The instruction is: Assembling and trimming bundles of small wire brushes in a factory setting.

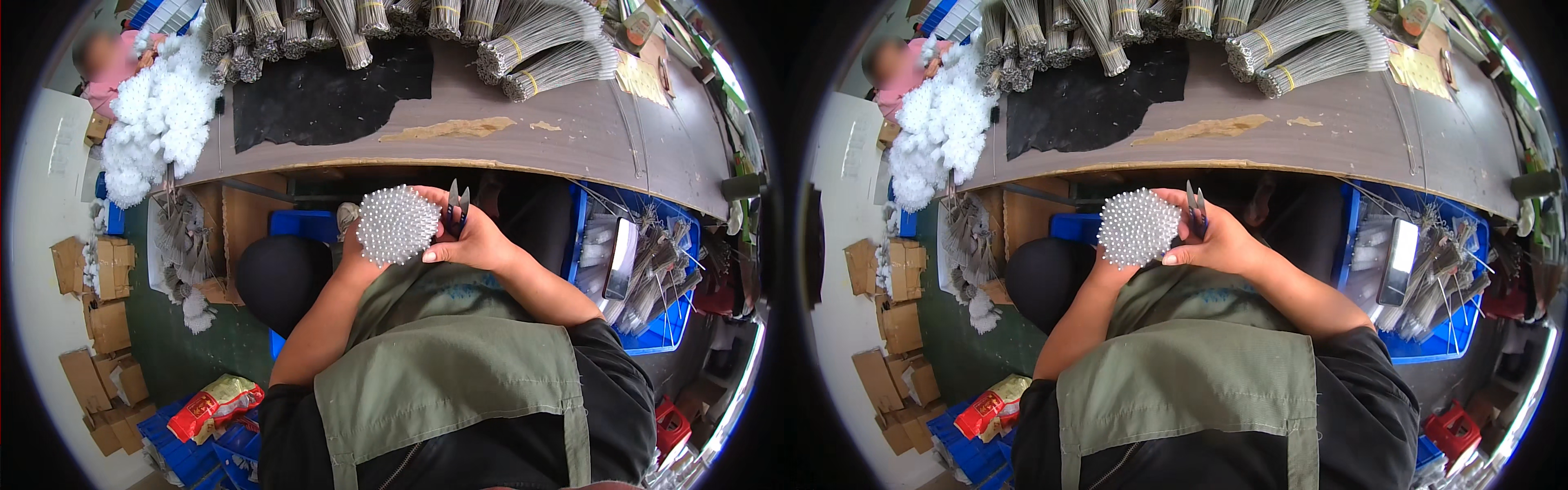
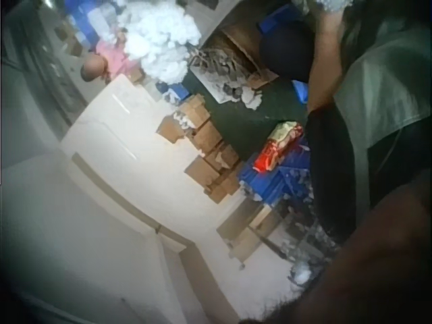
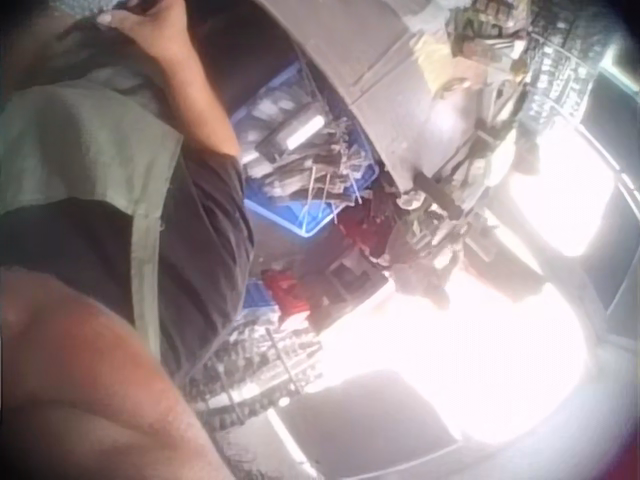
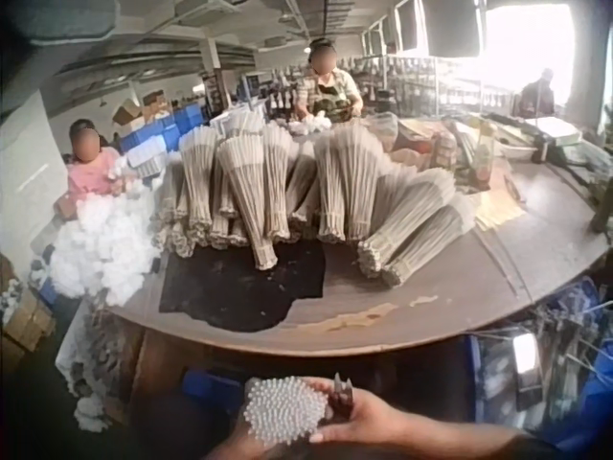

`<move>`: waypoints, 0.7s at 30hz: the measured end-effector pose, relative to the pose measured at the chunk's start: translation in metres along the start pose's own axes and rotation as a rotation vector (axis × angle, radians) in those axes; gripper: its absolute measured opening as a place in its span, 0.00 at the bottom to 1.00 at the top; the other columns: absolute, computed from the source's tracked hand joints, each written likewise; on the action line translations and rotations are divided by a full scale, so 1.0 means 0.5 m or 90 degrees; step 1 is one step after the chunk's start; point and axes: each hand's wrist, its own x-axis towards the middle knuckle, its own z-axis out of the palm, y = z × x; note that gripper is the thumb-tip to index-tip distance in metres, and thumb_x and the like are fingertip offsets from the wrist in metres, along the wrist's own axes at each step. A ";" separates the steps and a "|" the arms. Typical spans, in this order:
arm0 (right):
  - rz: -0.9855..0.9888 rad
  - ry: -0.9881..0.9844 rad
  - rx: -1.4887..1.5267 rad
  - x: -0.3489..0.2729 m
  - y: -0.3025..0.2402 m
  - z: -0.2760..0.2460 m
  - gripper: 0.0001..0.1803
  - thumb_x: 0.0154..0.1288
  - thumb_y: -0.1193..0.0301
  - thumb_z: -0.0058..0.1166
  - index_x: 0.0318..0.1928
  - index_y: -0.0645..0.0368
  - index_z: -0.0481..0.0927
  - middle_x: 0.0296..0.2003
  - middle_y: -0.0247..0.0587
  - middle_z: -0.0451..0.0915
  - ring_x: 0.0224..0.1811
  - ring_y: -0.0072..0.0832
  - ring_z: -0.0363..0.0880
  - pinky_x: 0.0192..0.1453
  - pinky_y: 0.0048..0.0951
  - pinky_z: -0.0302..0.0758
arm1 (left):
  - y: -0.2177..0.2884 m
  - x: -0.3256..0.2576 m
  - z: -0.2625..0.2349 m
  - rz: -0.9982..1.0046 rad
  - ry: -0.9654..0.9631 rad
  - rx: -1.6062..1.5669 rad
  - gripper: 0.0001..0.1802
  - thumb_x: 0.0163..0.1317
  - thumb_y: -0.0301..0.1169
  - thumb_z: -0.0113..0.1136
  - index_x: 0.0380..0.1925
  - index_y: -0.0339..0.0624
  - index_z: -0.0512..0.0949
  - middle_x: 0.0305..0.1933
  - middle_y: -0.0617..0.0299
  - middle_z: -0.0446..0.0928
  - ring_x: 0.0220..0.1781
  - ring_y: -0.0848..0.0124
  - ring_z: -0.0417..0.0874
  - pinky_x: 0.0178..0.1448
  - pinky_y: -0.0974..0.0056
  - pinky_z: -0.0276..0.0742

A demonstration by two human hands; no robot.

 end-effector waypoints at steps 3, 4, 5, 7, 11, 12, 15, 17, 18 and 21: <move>0.079 0.003 0.005 -0.015 0.001 -0.010 0.45 0.54 0.76 0.69 0.69 0.63 0.57 0.41 0.28 0.71 0.44 0.16 0.69 0.52 0.22 0.69 | 0.020 -0.011 0.004 0.006 -0.007 -0.157 0.18 0.67 0.26 0.51 0.56 0.33 0.68 0.52 0.51 0.76 0.53 0.64 0.79 0.57 0.62 0.78; 0.081 0.004 0.005 -0.020 0.001 -0.014 0.45 0.54 0.76 0.69 0.69 0.63 0.57 0.41 0.28 0.71 0.44 0.16 0.69 0.52 0.22 0.69 | 0.031 -0.018 0.007 -0.009 0.006 -0.238 0.19 0.67 0.23 0.46 0.58 0.30 0.68 0.57 0.48 0.75 0.55 0.61 0.79 0.60 0.59 0.77; 0.036 0.017 -0.071 -0.026 -0.002 -0.019 0.36 0.61 0.70 0.63 0.66 0.62 0.61 0.35 0.28 0.69 0.39 0.16 0.67 0.46 0.22 0.68 | 0.034 -0.018 0.009 -0.011 0.006 -0.240 0.19 0.67 0.23 0.46 0.58 0.30 0.68 0.57 0.48 0.75 0.55 0.61 0.79 0.60 0.59 0.77; -0.006 0.026 -0.146 -0.042 -0.018 -0.026 0.29 0.67 0.64 0.58 0.63 0.61 0.65 0.29 0.27 0.68 0.33 0.16 0.64 0.40 0.21 0.68 | 0.040 -0.018 0.012 -0.006 -0.004 -0.549 0.19 0.67 0.23 0.45 0.58 0.29 0.67 0.57 0.48 0.75 0.57 0.60 0.78 0.63 0.56 0.75; 0.201 0.086 -0.187 -0.085 -0.067 -0.018 0.25 0.78 0.53 0.31 0.51 0.61 0.72 0.26 0.30 0.68 0.30 0.17 0.64 0.38 0.22 0.67 | 0.011 -0.027 -0.008 0.127 0.174 -0.101 0.21 0.54 0.22 0.64 0.50 0.33 0.74 0.51 0.54 0.78 0.53 0.65 0.79 0.58 0.61 0.75; 0.227 0.068 -0.176 -0.095 -0.078 -0.017 0.24 0.77 0.53 0.33 0.50 0.62 0.73 0.25 0.30 0.67 0.29 0.17 0.65 0.37 0.22 0.66 | 0.000 -0.022 -0.021 0.175 0.231 0.066 0.24 0.47 0.22 0.71 0.47 0.34 0.76 0.48 0.58 0.79 0.49 0.69 0.80 0.54 0.66 0.74; 0.258 0.045 -0.129 -0.105 -0.102 -0.007 0.25 0.77 0.54 0.36 0.45 0.63 0.77 0.19 0.25 0.64 0.23 0.14 0.61 0.29 0.21 0.62 | 0.018 -0.021 -0.008 0.148 0.243 -0.054 0.21 0.52 0.21 0.66 0.47 0.33 0.75 0.49 0.57 0.79 0.49 0.70 0.80 0.54 0.66 0.75; 0.348 -0.028 -0.043 -0.110 -0.111 -0.009 0.25 0.76 0.53 0.38 0.41 0.63 0.79 0.15 0.21 0.60 0.18 0.12 0.56 0.23 0.20 0.56 | 0.040 -0.025 0.000 0.142 0.194 -0.195 0.18 0.59 0.21 0.60 0.50 0.32 0.73 0.50 0.53 0.78 0.51 0.66 0.80 0.56 0.62 0.77; 0.348 -0.026 -0.043 -0.110 -0.109 -0.008 0.25 0.76 0.53 0.38 0.41 0.63 0.79 0.15 0.21 0.60 0.18 0.12 0.56 0.23 0.20 0.56 | 0.055 -0.029 0.005 0.125 0.166 -0.271 0.17 0.61 0.21 0.56 0.51 0.31 0.72 0.52 0.51 0.77 0.52 0.64 0.80 0.57 0.60 0.78; 0.374 0.007 -0.002 -0.100 -0.099 0.001 0.26 0.75 0.52 0.40 0.39 0.63 0.80 0.14 0.19 0.57 0.15 0.10 0.51 0.20 0.19 0.50 | 0.061 -0.031 0.010 0.128 0.140 -0.299 0.17 0.65 0.22 0.51 0.54 0.29 0.70 0.54 0.48 0.76 0.55 0.61 0.80 0.60 0.55 0.78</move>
